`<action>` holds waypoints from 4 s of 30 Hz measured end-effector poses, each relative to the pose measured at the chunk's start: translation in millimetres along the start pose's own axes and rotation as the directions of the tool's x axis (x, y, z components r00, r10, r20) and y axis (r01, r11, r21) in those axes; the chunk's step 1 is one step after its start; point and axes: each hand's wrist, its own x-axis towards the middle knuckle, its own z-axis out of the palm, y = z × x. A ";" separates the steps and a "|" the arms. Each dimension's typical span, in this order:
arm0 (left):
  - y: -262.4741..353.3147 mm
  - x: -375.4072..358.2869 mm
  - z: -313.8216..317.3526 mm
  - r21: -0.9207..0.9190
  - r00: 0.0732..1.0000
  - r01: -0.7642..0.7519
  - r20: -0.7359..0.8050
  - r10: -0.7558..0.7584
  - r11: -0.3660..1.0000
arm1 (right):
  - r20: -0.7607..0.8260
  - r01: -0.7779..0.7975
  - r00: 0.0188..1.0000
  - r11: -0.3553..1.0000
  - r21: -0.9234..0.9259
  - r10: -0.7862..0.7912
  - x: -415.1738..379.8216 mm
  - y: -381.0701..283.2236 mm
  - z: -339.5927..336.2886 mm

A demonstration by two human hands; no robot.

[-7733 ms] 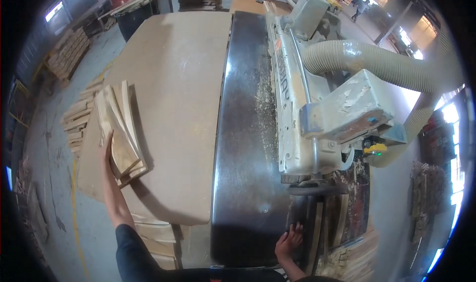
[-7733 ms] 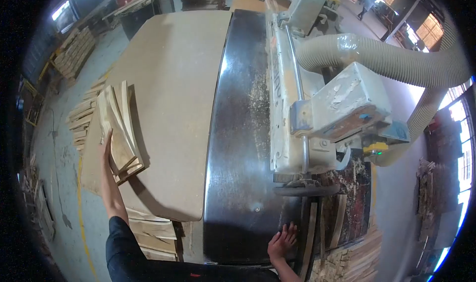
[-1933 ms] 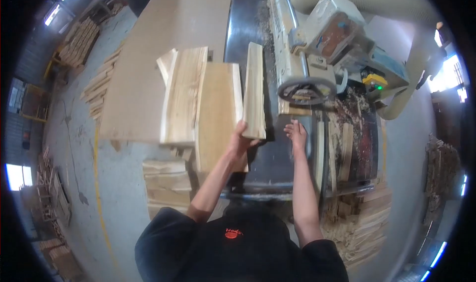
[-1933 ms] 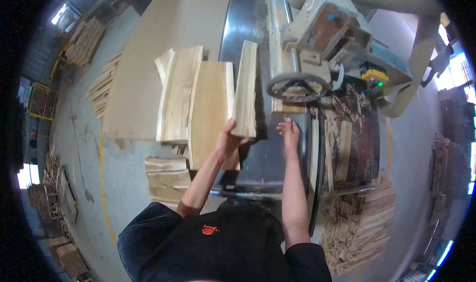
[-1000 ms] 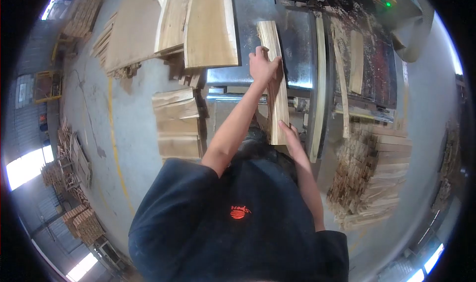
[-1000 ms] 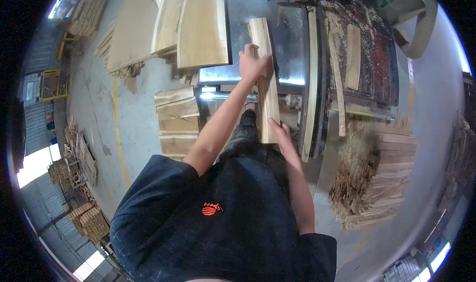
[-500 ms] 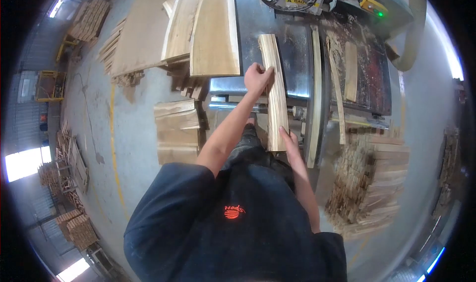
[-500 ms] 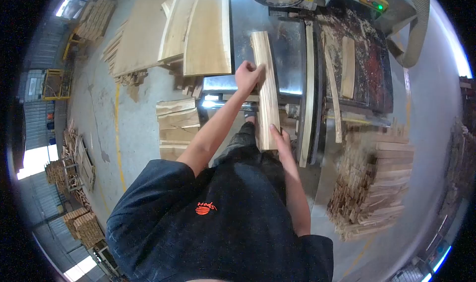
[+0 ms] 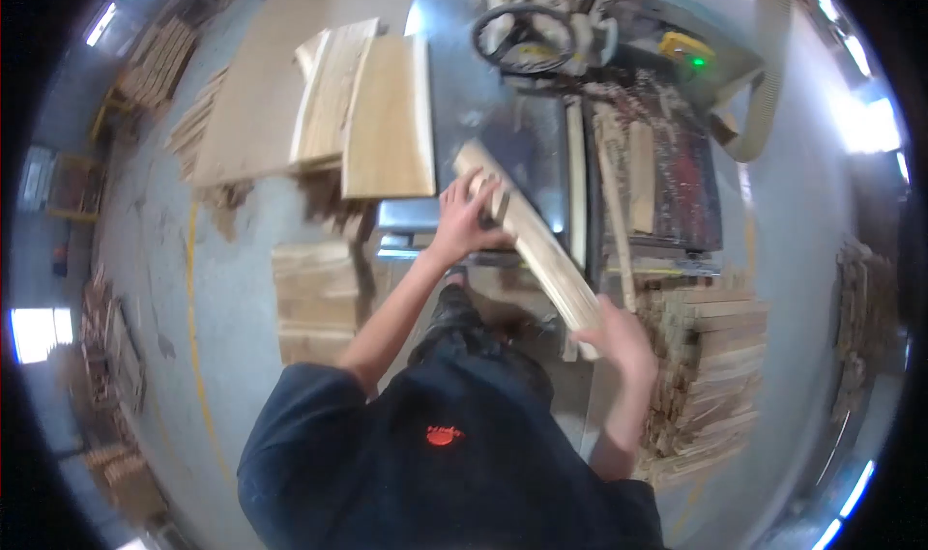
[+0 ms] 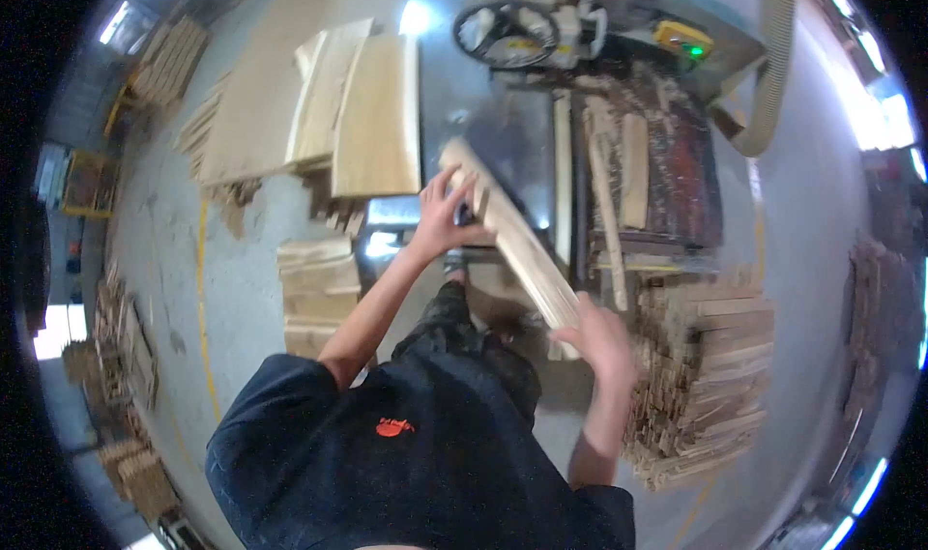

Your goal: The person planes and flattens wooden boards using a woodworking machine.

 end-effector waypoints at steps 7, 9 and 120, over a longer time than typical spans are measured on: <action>48.8 18.5 14.5 -0.129 0.909 -0.098 0.393 0.142 0.987 | -0.591 0.376 0.690 0.905 -0.201 -0.418 -71.4 -60.8 -147.7; 61.1 14.9 29.5 -0.214 0.969 -0.053 0.226 0.102 0.975 | -0.873 0.652 0.170 0.716 -0.247 -0.456 -53.0 -50.1 -147.3; 42.3 -45.3 86.5 0.195 0.887 0.452 -0.208 -0.413 0.871 | 0.304 -0.294 0.900 -0.080 0.953 0.313 90.1 -12.2 209.9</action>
